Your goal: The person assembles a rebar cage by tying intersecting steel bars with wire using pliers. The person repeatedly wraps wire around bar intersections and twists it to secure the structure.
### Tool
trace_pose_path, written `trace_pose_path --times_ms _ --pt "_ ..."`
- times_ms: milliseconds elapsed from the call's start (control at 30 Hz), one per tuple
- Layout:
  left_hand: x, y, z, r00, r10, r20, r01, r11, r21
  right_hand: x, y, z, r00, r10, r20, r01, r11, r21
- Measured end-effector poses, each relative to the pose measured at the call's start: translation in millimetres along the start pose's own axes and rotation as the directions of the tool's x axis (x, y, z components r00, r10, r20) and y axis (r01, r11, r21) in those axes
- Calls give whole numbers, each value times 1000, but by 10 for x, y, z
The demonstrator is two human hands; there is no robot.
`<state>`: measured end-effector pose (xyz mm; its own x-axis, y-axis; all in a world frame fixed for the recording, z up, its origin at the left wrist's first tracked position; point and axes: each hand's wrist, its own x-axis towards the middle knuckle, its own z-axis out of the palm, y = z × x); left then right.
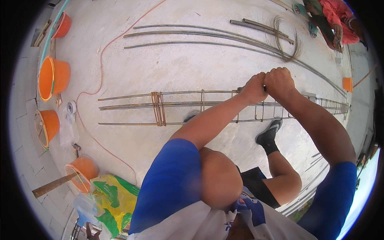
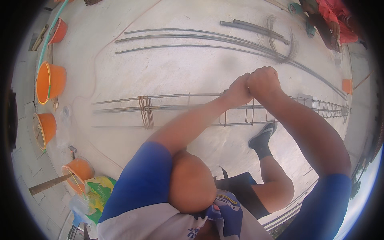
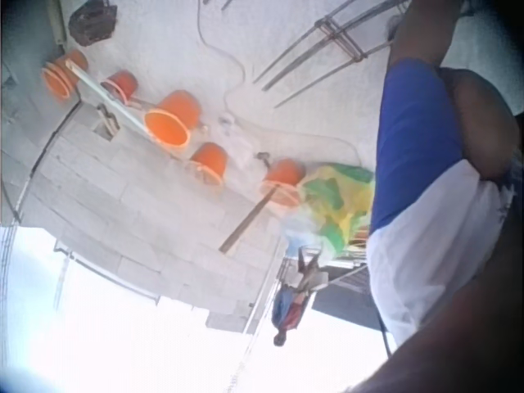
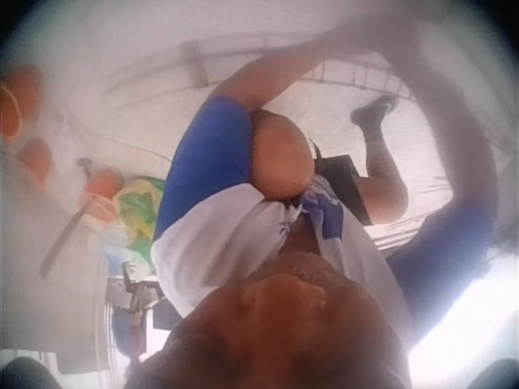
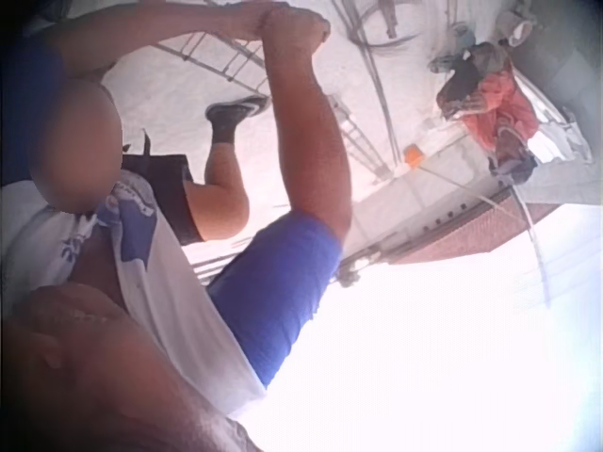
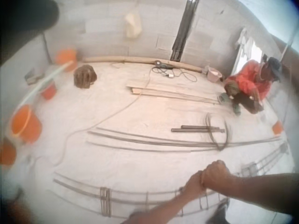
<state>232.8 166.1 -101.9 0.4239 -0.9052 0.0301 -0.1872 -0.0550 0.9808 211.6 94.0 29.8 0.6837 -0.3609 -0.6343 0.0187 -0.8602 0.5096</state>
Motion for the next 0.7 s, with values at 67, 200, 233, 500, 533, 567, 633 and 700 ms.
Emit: trace_pose_path --times_ms 67,200,233,500,533,567,633,700 --pt "-199 26 18 990 31 -139 -36 999 -32 120 8 -114 977 -93 189 72 991 116" --pt "-323 270 -13 980 -104 -168 103 995 -16 268 71 -439 759 -253 600 126 961 246" --pt "-216 264 -46 979 -181 -91 179 983 -37 254 78 -467 738 -209 642 12 955 298" --pt "142 30 -78 991 81 109 -93 989 112 -327 -9 -103 840 -293 -456 22 859 -511" --pt "180 -12 -74 983 62 175 -80 992 94 -292 68 8 803 -327 -499 31 858 -514" --pt "209 -34 -61 970 41 240 -63 995 81 -258 66 1 887 -256 -385 72 899 -432" --pt "168 -33 21 995 45 94 -48 999 24 -169 27 -37 983 -140 -115 108 963 -249" --pt "-49 22 86 997 65 -47 -65 998 8 -83 -63 -256 989 -67 135 65 998 22"
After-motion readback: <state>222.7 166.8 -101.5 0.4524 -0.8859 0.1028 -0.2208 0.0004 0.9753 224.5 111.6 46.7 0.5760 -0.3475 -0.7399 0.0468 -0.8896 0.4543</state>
